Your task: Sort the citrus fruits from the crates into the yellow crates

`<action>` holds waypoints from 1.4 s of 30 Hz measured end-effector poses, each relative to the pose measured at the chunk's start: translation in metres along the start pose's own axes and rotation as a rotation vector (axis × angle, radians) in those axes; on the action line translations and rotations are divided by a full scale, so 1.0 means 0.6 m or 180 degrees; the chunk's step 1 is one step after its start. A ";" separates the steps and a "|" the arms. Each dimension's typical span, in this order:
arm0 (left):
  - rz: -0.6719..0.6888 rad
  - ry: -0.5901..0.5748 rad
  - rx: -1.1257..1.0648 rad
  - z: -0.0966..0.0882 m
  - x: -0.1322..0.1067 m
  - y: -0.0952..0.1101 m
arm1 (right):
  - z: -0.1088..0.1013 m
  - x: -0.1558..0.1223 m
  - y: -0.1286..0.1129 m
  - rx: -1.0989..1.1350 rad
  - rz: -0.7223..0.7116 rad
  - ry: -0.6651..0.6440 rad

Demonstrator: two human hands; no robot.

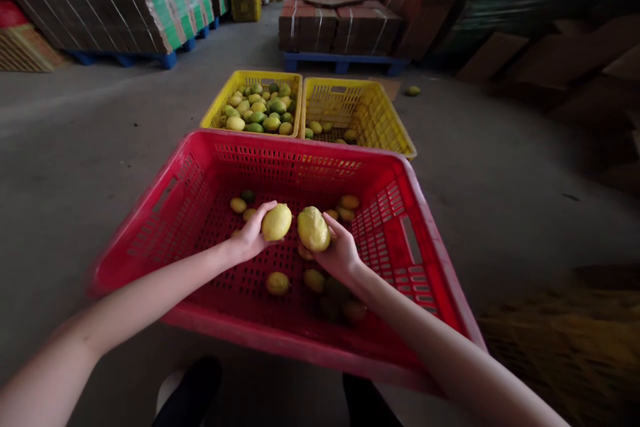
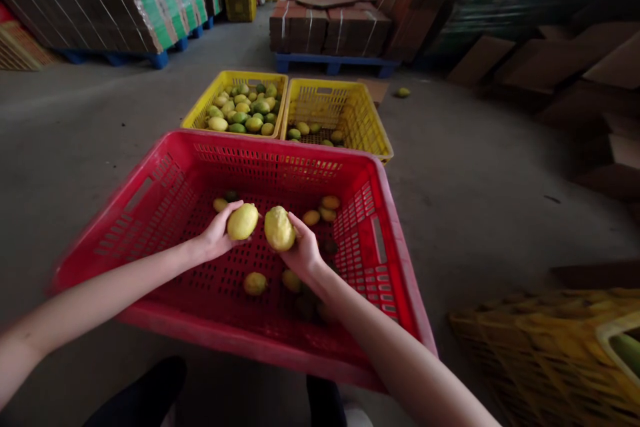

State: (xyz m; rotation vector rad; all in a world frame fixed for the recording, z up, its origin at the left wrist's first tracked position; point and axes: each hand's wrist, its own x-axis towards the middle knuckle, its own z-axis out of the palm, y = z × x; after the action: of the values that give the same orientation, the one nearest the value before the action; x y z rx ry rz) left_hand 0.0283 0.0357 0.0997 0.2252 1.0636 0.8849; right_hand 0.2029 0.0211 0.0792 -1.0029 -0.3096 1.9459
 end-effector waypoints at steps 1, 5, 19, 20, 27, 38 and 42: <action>-0.0068 0.0039 -0.0088 0.000 0.001 0.002 | -0.002 0.002 -0.002 0.0020 0.0011 -0.0053; -0.0193 -0.0063 -0.0353 0.001 0.006 0.003 | -0.007 0.006 -0.004 0.0130 0.0177 -0.0184; -0.0124 -0.0008 -0.0151 -0.004 0.009 0.001 | -0.015 0.008 -0.002 0.0369 0.0357 0.0173; -0.0166 -0.0002 -0.0140 -0.002 0.008 0.002 | -0.016 0.009 0.000 0.0356 0.0390 0.0279; -0.0266 0.0110 -0.0058 -0.008 0.010 0.007 | 0.009 -0.007 -0.003 0.0227 0.0620 0.0488; -0.0147 0.0448 -0.0254 -0.004 0.010 0.008 | 0.008 -0.011 0.007 0.0327 0.0908 0.1113; -0.0299 0.0369 -0.0052 -0.005 0.011 0.009 | 0.021 -0.021 -0.005 0.0631 0.0904 0.0877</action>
State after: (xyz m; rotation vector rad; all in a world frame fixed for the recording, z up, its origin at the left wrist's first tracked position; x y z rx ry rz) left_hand 0.0239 0.0432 0.0969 0.1104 1.1648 0.8294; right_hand 0.1986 0.0148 0.0958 -1.2144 0.1876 2.0071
